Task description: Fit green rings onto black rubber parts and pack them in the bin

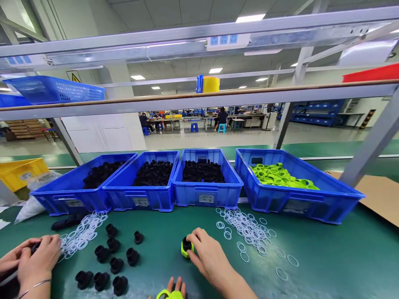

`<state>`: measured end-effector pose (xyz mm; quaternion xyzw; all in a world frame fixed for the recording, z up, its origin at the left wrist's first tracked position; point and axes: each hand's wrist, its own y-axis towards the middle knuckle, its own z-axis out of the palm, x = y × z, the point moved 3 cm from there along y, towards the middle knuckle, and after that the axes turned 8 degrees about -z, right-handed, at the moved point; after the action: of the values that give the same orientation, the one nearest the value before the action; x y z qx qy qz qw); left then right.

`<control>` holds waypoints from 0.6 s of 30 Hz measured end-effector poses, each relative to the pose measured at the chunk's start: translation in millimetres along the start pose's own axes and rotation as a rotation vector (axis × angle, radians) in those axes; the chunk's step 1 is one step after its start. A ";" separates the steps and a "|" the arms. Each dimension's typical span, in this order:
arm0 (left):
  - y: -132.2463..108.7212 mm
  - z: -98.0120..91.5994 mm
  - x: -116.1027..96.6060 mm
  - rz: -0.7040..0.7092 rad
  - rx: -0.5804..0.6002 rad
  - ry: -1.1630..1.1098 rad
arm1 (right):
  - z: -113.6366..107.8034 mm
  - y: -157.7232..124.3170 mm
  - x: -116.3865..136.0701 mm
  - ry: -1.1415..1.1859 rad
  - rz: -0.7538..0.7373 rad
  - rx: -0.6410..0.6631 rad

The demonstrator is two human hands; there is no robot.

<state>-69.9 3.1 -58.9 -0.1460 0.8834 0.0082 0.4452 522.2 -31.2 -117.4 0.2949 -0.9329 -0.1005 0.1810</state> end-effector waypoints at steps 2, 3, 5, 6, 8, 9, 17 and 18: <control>4.1 -2.7 6.1 0.027 0.011 -0.003 | 6.1 11.9 -1.0 -0.045 -0.017 0.060; 2.0 2.5 7.2 0.043 0.008 -0.001 | 9.5 16.0 -2.5 -0.063 -0.022 0.094; -4.5 13.9 8.2 0.077 -0.005 0.017 | 14.7 21.8 -6.3 -0.071 -0.024 0.146; -7.2 16.9 8.7 0.101 -0.007 0.028 | 15.5 23.6 -8.2 -0.060 -0.020 0.161; -9.8 14.8 9.9 0.160 -0.005 0.025 | 12.8 25.3 -11.3 -0.016 -0.001 0.180; -9.8 10.6 10.3 0.184 -0.009 0.013 | 9.3 25.0 -12.7 0.015 0.014 0.183; -59.6 112.9 -24.4 0.133 -0.042 -0.150 | -29.2 -15.6 -30.5 0.522 0.256 0.019; -80.0 158.9 -33.8 0.115 0.023 -0.201 | -29.6 -25.1 -33.5 0.689 0.309 -0.051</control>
<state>94.9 -42.1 -118.9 -0.0885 0.8413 0.0381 0.5318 572.3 -34.1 -107.1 0.1629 -0.8480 0.0101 0.5043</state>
